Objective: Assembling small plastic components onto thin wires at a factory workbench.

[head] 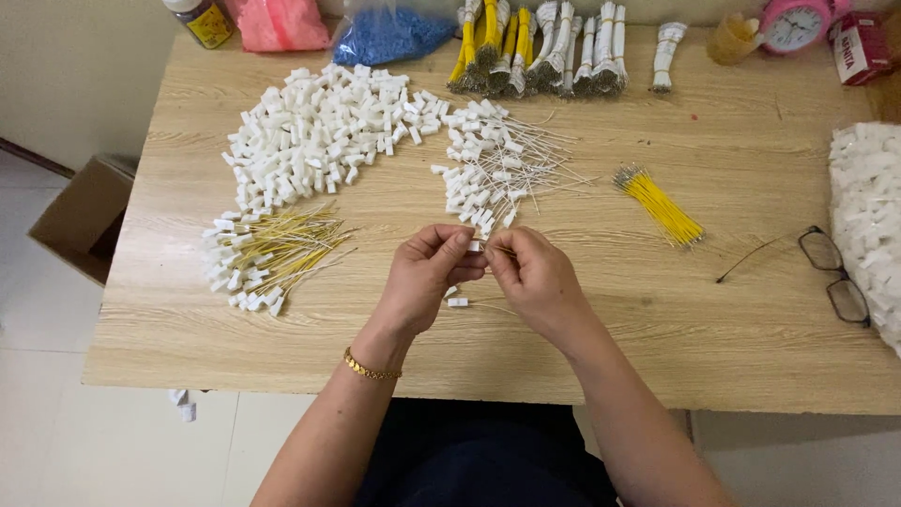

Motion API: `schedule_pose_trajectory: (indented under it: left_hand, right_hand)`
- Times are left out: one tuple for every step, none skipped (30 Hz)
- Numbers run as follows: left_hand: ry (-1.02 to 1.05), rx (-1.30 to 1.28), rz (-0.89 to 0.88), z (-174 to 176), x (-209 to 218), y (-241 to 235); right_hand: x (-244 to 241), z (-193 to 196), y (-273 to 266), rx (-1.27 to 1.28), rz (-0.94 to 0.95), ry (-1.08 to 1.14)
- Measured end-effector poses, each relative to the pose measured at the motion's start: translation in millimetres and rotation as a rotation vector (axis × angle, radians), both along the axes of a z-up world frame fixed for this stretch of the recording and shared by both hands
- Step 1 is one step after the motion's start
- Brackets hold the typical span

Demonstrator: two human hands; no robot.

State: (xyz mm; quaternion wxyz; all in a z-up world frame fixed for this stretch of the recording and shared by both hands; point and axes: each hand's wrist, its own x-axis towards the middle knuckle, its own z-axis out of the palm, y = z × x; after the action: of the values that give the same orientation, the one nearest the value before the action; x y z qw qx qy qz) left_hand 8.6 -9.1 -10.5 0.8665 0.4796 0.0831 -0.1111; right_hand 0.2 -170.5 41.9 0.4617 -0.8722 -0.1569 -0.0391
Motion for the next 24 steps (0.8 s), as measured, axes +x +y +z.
schedule_pose_trajectory:
  left_hand:
    - [0.002,0.001,0.001,-1,0,1]
    - [-0.003,0.019,-0.003,-1,1,2]
    - [-0.007,0.036,-0.007,-1,2,3]
    - [-0.006,0.036,-0.011,-5,3,3]
    - [-0.018,0.059,-0.027,-8,3,3]
    - [-0.026,0.083,-0.041,-12,2,4]
    - [-0.023,0.083,-0.043,-12,1,4]
    - [-0.032,0.094,-0.054,-12,1,4]
    - [-0.041,0.106,-0.065,-12,1,4]
    - [-0.04,0.106,-0.064,-14,1,3]
    - [-0.047,0.101,-0.066,-16,2,3]
    - [-0.054,0.097,-0.068,-18,1,2]
    - [-0.053,0.098,-0.067,-17,1,2]
    - [-0.047,0.091,-0.059,-15,1,1]
    - [-0.041,0.084,-0.052,-14,1,0]
    - [-0.038,0.084,-0.053,-15,1,0]
    - [-0.037,0.079,-0.052,-17,0,0]
    - [-0.039,0.075,-0.052,-19,0,-1]
    - [-0.038,0.074,-0.053,-23,0,-2]
    - [-0.026,0.077,-0.048,-27,-2,-2]
    - [-0.015,0.081,-0.043,-32,-3,-2]
    - [-0.016,0.082,-0.044,-34,-4,-1]
    - [-0.005,0.09,-0.047,-36,-4,0]
    - [0.006,0.097,-0.05,-39,-5,1]
  right_hand:
    - [-2,2,0,0.001,0.001,0.002]
    - [-2,4,1,0.018,-0.012,0.049]
    - [-3,6,1,0.036,-0.024,0.097]
    - [-2,8,0,0.035,-0.028,0.098]
    - [-2,11,-1,0.051,-0.033,0.107]
    - [-2,12,-1,0.066,-0.035,0.119]
    - [-3,10,-2,0.066,-0.037,0.122]
    - [-3,9,-2,0.018,-0.04,0.116]
    - [-2,7,-3,-0.03,-0.044,0.11]
    - [-1,5,-3,-0.03,-0.043,0.111]
    - [0,2,-4,-0.031,-0.034,0.098]
    - [1,-1,-4,-0.031,-0.026,0.086]
    - [0,-2,-4,-0.03,-0.024,0.087]
    - [1,-4,-4,-0.049,-0.039,0.086]
    - [1,-5,-4,-0.069,-0.054,0.084]
    - [1,-2,-3,-0.069,-0.055,0.087]
    - [0,1,-3,-0.079,-0.039,0.077]
    - [1,3,-3,-0.09,-0.023,0.066]
    - [1,1,-3,-0.09,-0.024,0.066]
    - [2,-1,-3,-0.109,-0.01,0.082]
    - [2,-3,-2,-0.128,0.005,0.098]
    - [3,-9,-3,-0.127,0.004,0.097]
    - [4,-15,-4,-0.1,0.021,0.104]
    - [5,-22,-5,-0.073,0.041,0.11]
